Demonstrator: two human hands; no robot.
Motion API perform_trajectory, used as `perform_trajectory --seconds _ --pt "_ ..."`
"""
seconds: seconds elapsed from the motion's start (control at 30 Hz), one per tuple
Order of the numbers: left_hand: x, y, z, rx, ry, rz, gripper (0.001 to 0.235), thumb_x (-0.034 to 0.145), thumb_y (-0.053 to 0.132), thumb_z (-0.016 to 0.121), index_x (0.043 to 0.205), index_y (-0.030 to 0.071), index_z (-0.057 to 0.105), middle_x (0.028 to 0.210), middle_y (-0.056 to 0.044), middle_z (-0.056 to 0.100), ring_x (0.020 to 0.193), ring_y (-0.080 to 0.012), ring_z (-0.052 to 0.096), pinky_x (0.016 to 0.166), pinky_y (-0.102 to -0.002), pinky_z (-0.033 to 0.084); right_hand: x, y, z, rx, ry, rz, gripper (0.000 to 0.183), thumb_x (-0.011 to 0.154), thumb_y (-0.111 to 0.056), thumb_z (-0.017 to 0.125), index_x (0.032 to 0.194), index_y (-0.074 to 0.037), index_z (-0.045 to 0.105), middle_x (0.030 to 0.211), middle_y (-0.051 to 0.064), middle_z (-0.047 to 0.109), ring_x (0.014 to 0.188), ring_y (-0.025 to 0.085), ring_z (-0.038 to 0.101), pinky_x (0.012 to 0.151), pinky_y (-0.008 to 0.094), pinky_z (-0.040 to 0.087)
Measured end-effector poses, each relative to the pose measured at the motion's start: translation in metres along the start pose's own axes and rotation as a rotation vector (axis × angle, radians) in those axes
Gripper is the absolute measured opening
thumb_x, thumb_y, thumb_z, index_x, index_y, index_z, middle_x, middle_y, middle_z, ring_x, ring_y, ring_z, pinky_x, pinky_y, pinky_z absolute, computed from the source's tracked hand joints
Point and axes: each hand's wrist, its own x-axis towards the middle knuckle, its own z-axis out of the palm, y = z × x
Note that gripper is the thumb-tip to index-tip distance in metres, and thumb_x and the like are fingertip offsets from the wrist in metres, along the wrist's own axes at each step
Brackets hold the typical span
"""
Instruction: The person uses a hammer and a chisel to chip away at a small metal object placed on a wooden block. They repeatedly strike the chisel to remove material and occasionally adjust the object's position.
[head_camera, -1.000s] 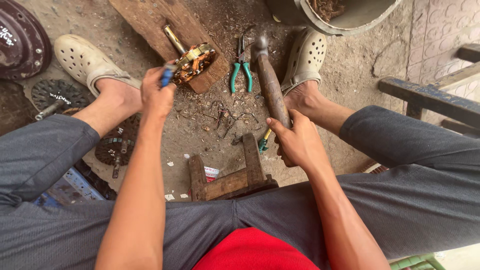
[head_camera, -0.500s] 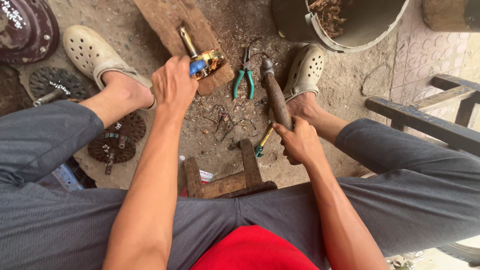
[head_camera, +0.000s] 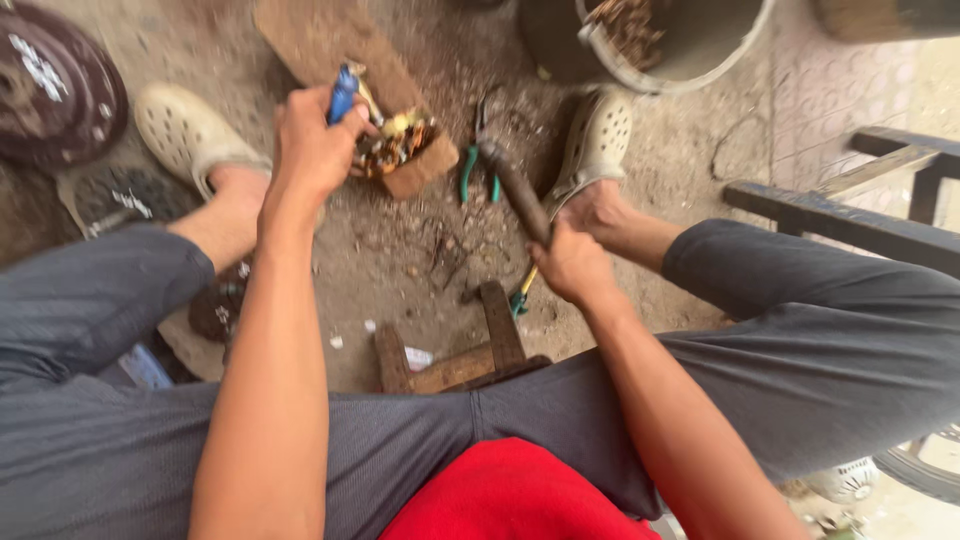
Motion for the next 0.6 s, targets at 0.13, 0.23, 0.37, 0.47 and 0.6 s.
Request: perform_trajectory --seconds 0.13,0.23,0.37,0.47,0.6 --pt "-0.010 0.025 0.009 -0.349 -0.391 0.078 0.028 0.097 0.010 0.067 0.122 -0.002 0.071 0.103 -0.008 0.079 0.087 -0.0148 0.075 0.077 -0.028 0.059 0.022 0.001 0.020 -0.171 0.056 -0.210 0.049 0.095 -0.037 0.064 0.126 0.001 0.058 0.105 0.031 0.069 0.092 0.046 0.069 0.080 0.054 0.055" --pt "-0.028 0.036 0.024 -0.098 -0.440 -0.025 0.029 0.089 0.014 0.071 0.118 0.009 0.074 0.099 -0.008 0.079 0.085 -0.0189 0.074 0.076 -0.036 0.060 0.025 -0.019 0.001 0.509 -0.124 -0.159 0.053 0.097 -0.042 0.060 0.128 0.001 0.059 0.109 0.024 0.071 0.090 0.033 0.070 0.075 0.046 0.059" --pt "-0.051 0.041 0.057 0.244 -0.428 0.149 0.031 0.082 0.013 0.079 0.113 0.014 0.078 0.100 -0.013 0.077 0.088 -0.0240 0.073 0.084 -0.041 0.056 0.015 -0.046 -0.058 1.149 -0.309 -0.133 0.057 0.100 -0.045 0.056 0.133 0.002 0.059 0.108 0.015 0.072 0.084 0.019 0.072 0.068 0.037 0.062" --pt "-0.068 0.041 0.083 0.326 -0.400 0.344 0.023 0.083 0.005 0.077 0.106 0.010 0.079 0.101 -0.014 0.076 0.096 -0.0275 0.072 0.090 -0.041 0.055 0.000 -0.064 -0.083 1.195 -0.426 -0.102 0.054 0.100 -0.038 0.057 0.135 0.003 0.057 0.092 0.011 0.072 0.071 0.016 0.070 0.061 0.033 0.061" --pt "-0.074 0.043 0.091 0.334 -0.435 0.392 0.035 0.084 -0.003 0.067 0.115 0.011 0.075 0.105 -0.009 0.075 0.100 -0.0271 0.071 0.091 -0.034 0.058 -0.004 -0.069 -0.090 1.047 -0.507 -0.135 0.045 0.100 -0.024 0.061 0.132 0.007 0.061 0.083 0.011 0.074 0.063 0.016 0.068 0.058 0.032 0.058"
